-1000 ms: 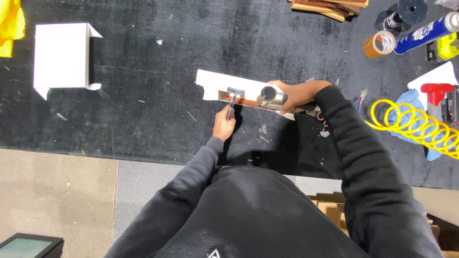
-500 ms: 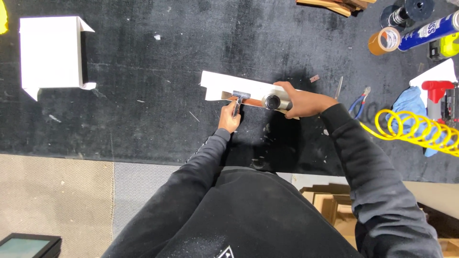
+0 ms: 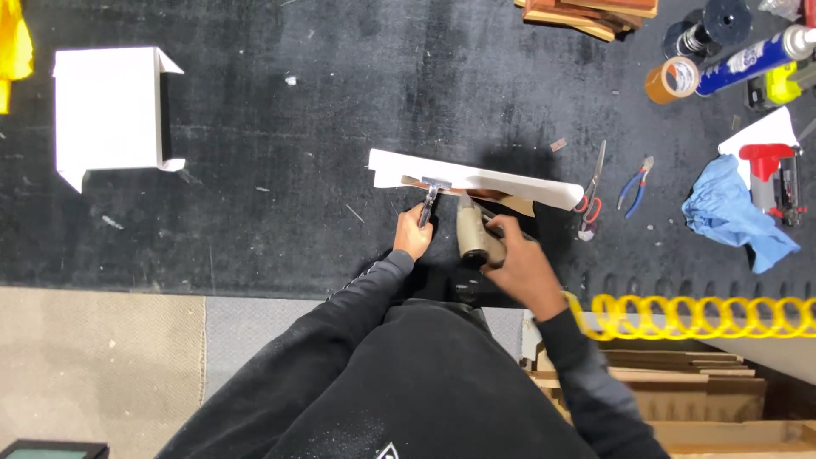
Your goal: The person assembles a wooden picture frame by placing it on a white backing board and securing it with a pneumatic nail gun. They use a clamp to hold the frame in place while driving nails along the edges, then flip the assembly to work on the opposite side.
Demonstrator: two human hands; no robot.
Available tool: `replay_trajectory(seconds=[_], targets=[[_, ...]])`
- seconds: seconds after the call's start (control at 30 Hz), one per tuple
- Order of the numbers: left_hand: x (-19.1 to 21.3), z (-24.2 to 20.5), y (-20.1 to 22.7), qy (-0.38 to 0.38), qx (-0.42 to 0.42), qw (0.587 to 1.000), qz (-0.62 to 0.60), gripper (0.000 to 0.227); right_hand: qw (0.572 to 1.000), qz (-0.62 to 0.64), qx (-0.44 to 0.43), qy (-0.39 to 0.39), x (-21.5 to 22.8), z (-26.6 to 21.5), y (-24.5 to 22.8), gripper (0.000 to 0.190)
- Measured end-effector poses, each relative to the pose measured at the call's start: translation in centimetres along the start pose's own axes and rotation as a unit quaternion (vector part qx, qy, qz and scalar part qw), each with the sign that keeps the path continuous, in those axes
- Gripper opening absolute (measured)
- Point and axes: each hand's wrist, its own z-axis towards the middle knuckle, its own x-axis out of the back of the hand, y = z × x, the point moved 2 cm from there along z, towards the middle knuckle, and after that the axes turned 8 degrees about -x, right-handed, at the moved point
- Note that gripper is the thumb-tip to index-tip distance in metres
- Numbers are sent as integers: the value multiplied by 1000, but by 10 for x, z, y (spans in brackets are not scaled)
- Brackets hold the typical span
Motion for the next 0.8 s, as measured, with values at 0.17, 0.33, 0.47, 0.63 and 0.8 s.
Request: replay_trajectory(seconds=[0.17,0.33,0.47,0.63,0.8], targets=[[3,4,4,-11,8,1000,1,6,989,35,58,130,-46,14,-2,53],[17,17,70,-23,19,999,-11,5,982,84,67,157,-54,20,-27,46],[24,19,87,-36,51,997,-34,8,984,67,57,153,-61,22,-34,40],[17,14,67,-36,70,996,-38,13,986,68,47,142,-66,23,-35,41],[12,12,50,-32,50,997,-48,15,985,96,27,138,-67,19,-44,37]])
